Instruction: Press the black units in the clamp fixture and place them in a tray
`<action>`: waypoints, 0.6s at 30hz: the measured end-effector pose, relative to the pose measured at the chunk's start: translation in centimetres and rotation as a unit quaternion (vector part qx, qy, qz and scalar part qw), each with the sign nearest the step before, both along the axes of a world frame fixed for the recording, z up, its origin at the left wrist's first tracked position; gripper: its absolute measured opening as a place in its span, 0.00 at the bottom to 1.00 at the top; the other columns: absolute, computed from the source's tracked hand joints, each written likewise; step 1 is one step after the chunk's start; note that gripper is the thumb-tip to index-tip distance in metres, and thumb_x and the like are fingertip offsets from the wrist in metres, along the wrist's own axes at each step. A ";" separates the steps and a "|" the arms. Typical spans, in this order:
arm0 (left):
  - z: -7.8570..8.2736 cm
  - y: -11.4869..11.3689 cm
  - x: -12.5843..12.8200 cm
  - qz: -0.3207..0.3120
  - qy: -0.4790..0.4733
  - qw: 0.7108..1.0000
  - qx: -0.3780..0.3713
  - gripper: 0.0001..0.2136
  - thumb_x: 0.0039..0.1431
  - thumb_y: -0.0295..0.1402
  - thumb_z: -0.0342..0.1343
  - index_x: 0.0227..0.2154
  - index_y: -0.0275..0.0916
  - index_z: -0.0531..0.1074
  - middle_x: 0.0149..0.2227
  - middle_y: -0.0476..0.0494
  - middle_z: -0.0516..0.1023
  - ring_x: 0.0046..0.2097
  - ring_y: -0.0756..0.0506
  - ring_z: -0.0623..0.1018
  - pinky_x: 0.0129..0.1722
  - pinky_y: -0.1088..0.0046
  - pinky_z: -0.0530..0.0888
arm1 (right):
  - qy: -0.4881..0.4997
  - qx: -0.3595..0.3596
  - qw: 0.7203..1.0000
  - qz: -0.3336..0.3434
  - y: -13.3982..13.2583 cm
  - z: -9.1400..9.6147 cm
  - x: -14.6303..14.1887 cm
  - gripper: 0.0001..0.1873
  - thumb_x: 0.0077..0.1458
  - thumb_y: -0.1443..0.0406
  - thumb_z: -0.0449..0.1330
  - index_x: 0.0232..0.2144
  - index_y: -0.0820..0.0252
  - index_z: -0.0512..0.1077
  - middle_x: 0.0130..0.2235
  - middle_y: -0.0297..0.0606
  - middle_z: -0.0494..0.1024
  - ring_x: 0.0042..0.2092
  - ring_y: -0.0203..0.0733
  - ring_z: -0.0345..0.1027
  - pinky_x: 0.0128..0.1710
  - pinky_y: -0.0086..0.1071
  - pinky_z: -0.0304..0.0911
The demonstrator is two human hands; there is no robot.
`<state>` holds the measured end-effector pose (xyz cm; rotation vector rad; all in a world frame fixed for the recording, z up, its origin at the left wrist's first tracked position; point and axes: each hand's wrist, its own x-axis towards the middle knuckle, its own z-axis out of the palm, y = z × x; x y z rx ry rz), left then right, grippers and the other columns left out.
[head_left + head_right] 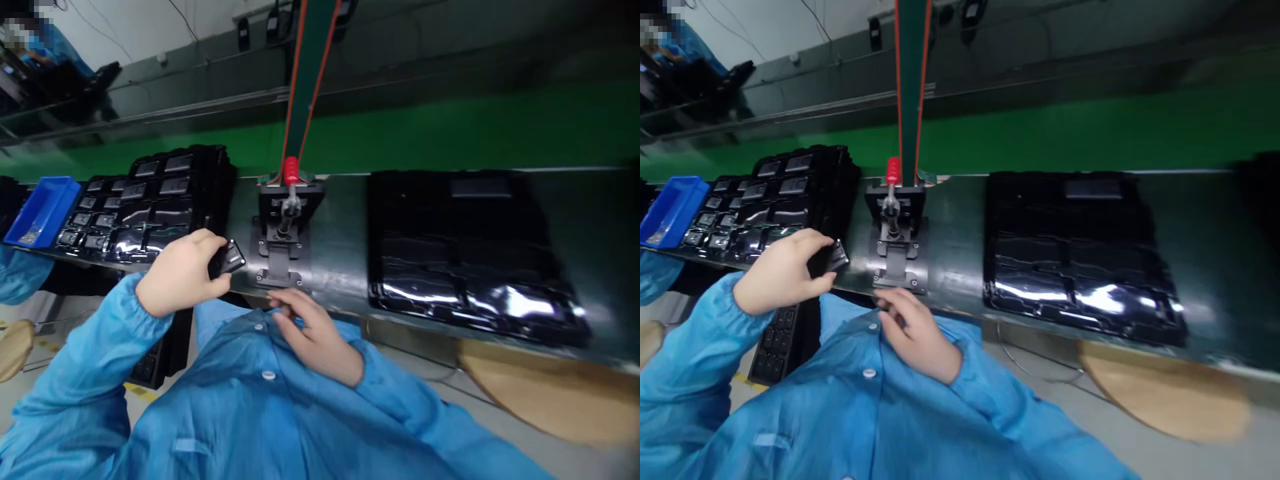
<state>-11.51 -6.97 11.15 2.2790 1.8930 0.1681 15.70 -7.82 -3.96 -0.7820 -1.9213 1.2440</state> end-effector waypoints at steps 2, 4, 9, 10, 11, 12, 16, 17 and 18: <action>-1.9 -0.8 2.4 -0.006 -0.023 1.000 0.002 0.24 0.57 0.40 0.66 0.57 0.46 0.76 0.53 0.37 0.81 0.54 0.33 0.83 0.58 0.52 0.82 | 0.034 0.026 0.998 0.035 -0.6 0.5 -0.5 0.23 0.72 0.63 0.56 0.66 0.49 0.68 0.54 0.44 0.78 0.36 0.38 0.74 0.40 0.38 0.77; -4.0 -1.4 4.2 -0.012 -0.046 0.999 0.007 0.25 0.56 0.38 0.66 0.57 0.44 0.76 0.53 0.35 0.81 0.53 0.32 0.83 0.56 0.51 0.83 | 0.040 0.035 0.997 0.053 -0.9 0.4 -0.6 0.27 0.72 0.64 0.57 0.70 0.47 0.64 0.59 0.45 0.75 0.35 0.37 0.74 0.41 0.39 0.78; -8.7 -1.6 6.9 0.007 -0.094 0.996 0.005 0.24 0.57 0.35 0.64 0.57 0.40 0.76 0.54 0.32 0.81 0.55 0.32 0.83 0.58 0.51 0.82 | -0.014 0.009 1.000 0.024 -1.1 -1.3 -0.1 0.31 0.69 0.65 0.57 0.72 0.49 0.62 0.61 0.47 0.73 0.39 0.39 0.76 0.49 0.44 0.79; -9.5 -1.5 7.2 0.015 -0.102 0.995 0.003 0.24 0.59 0.36 0.64 0.58 0.40 0.76 0.55 0.32 0.81 0.56 0.32 0.82 0.60 0.51 0.81 | -0.026 0.005 1.000 0.012 -0.9 -1.7 0.0 0.31 0.69 0.65 0.57 0.72 0.50 0.62 0.60 0.47 0.74 0.40 0.41 0.76 0.50 0.44 0.79; -10.2 -1.3 7.4 0.021 -0.110 0.994 0.001 0.23 0.60 0.37 0.64 0.59 0.41 0.75 0.55 0.32 0.81 0.58 0.32 0.82 0.62 0.51 0.80 | -0.037 0.005 0.999 0.003 -0.7 -2.0 0.2 0.31 0.69 0.65 0.57 0.71 0.50 0.63 0.59 0.47 0.74 0.41 0.42 0.77 0.51 0.45 0.79; -10.8 -1.1 7.5 0.022 -0.120 0.993 -0.003 0.24 0.61 0.38 0.64 0.60 0.41 0.75 0.56 0.33 0.81 0.59 0.32 0.81 0.64 0.50 0.79 | -0.048 0.008 0.999 -0.006 -0.4 -2.3 0.3 0.31 0.69 0.65 0.57 0.71 0.51 0.63 0.59 0.47 0.75 0.43 0.43 0.77 0.52 0.46 0.79; -13.0 0.0 7.5 0.011 -0.162 0.987 -0.016 0.26 0.63 0.39 0.65 0.63 0.43 0.73 0.58 0.33 0.80 0.63 0.32 0.78 0.67 0.49 0.77 | -0.116 0.021 0.993 -0.029 1.7 -2.8 0.8 0.31 0.67 0.65 0.58 0.70 0.54 0.65 0.61 0.49 0.74 0.51 0.50 0.77 0.55 0.47 0.78; -13.4 0.3 7.4 0.007 -0.169 0.985 -0.019 0.27 0.63 0.39 0.65 0.64 0.42 0.73 0.59 0.33 0.79 0.63 0.32 0.78 0.67 0.49 0.76 | -0.136 0.025 0.990 -0.027 2.3 -2.8 0.9 0.31 0.67 0.65 0.59 0.70 0.56 0.65 0.61 0.50 0.74 0.53 0.51 0.77 0.55 0.48 0.77; -13.8 0.7 7.2 0.005 -0.176 0.984 -0.023 0.27 0.63 0.38 0.65 0.64 0.42 0.73 0.60 0.32 0.79 0.64 0.32 0.77 0.68 0.49 0.75 | -0.156 0.032 0.987 -0.020 2.9 -2.8 0.9 0.32 0.67 0.64 0.60 0.71 0.57 0.64 0.61 0.50 0.74 0.54 0.52 0.76 0.55 0.48 0.77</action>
